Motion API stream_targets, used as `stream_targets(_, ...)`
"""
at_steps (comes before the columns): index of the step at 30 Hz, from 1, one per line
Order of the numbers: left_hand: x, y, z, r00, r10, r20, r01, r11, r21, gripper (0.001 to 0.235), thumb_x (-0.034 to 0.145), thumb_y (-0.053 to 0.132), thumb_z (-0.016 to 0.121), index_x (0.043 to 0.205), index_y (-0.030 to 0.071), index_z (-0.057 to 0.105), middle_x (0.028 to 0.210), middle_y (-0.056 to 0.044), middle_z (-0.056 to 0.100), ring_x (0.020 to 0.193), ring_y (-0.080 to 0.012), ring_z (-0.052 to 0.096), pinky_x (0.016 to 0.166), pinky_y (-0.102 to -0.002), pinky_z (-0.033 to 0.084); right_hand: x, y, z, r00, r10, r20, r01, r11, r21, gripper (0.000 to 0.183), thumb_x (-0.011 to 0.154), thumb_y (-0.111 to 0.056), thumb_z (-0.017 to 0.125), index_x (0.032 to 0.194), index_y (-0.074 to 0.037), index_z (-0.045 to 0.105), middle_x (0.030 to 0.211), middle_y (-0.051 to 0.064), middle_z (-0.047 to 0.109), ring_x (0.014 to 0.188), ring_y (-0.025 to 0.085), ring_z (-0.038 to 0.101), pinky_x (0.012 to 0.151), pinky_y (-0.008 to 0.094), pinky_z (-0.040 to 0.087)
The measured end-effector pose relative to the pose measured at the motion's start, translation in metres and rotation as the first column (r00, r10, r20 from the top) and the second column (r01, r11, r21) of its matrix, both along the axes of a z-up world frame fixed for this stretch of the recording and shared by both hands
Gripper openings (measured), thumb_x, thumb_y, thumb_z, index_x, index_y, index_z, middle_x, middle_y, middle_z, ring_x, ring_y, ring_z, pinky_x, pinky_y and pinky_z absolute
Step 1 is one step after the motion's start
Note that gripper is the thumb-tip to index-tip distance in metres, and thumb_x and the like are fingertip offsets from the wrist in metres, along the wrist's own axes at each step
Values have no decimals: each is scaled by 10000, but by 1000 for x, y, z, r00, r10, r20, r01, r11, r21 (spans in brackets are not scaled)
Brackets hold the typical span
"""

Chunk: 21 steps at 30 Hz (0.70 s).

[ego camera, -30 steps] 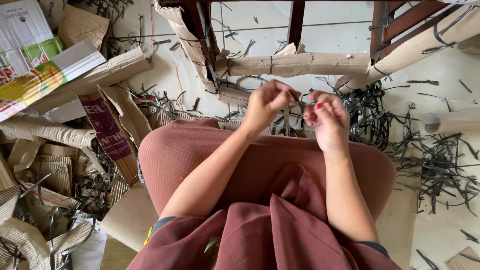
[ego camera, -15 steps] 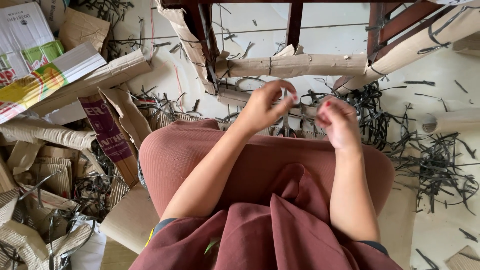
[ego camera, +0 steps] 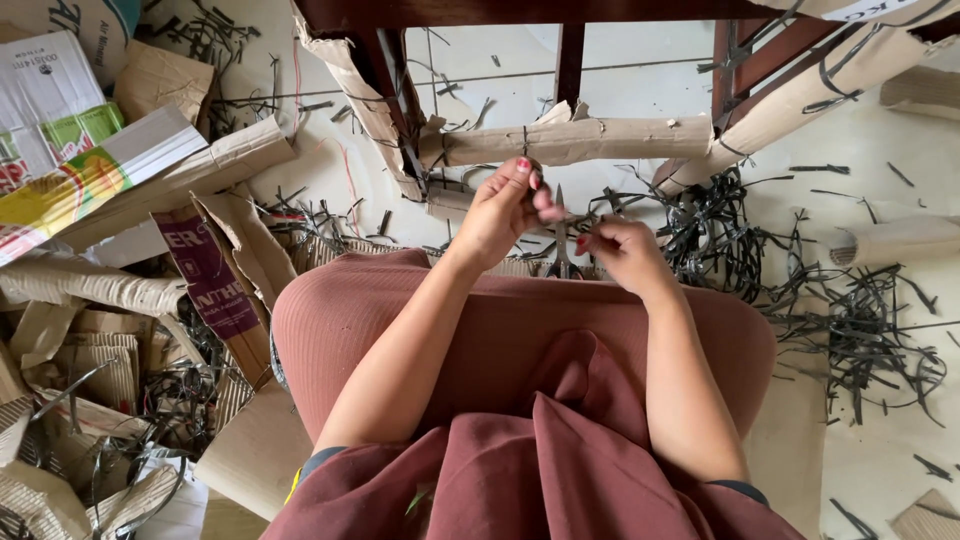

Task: The person sits on the floor and uses scissors to cut black plastic ties securing a cardboard-wrapped wooden chair leg. After removing the ties, the person lifts the chair, picks up a cardboard tube, cuts it with scissors, and wraps the tube around the chair leg.

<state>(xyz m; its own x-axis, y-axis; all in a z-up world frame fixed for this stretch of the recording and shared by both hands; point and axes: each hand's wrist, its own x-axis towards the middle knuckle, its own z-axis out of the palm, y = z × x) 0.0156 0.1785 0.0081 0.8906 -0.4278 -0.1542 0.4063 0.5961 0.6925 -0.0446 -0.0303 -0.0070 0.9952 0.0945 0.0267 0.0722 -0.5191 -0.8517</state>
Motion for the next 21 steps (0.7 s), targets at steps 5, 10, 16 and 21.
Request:
stream_targets(5,10,22,14,1000,-9,-3,9,999,47,311,1072,397,542,919,128,573,669,68,272,475,-12,251,370,-150,224,13,-42,-27,840,-494,-224,537,816,214,252,996,-311,700,796,-162,736,512,4,496,446,73,465,441,214,410)
stream_targets(10,11,46,11,879,-358,314,-33,613,790,295,1005,304,621,829,110,756,576,-91,622,491,-166,502,503,-313,424,16,-49,-19,733,-648,-207,677,667,310,298,1030,-283,663,818,-82,719,453,11,354,373,51,345,364,202,343)
stream_targets(16,12,41,-80,735,-621,-272,145,-248,958,362,828,533,687,934,219,831,978,-127,775,1002,-336,744,904,-457,595,5,-31,12,748,-643,-164,654,673,346,306,1122,-263,545,990,-71,744,535,-51,332,429,12,397,397,176,374)
stream_targets(21,-30,3,33,778,-493,390,-217,372,902,297,990,298,659,1110,44,755,1005,-160,770,1015,-334,746,926,-432,585,-12,-9,10,879,-470,78,469,883,30,240,1094,-288,618,965,-199,800,621,33,514,654,121,484,692,287,458)
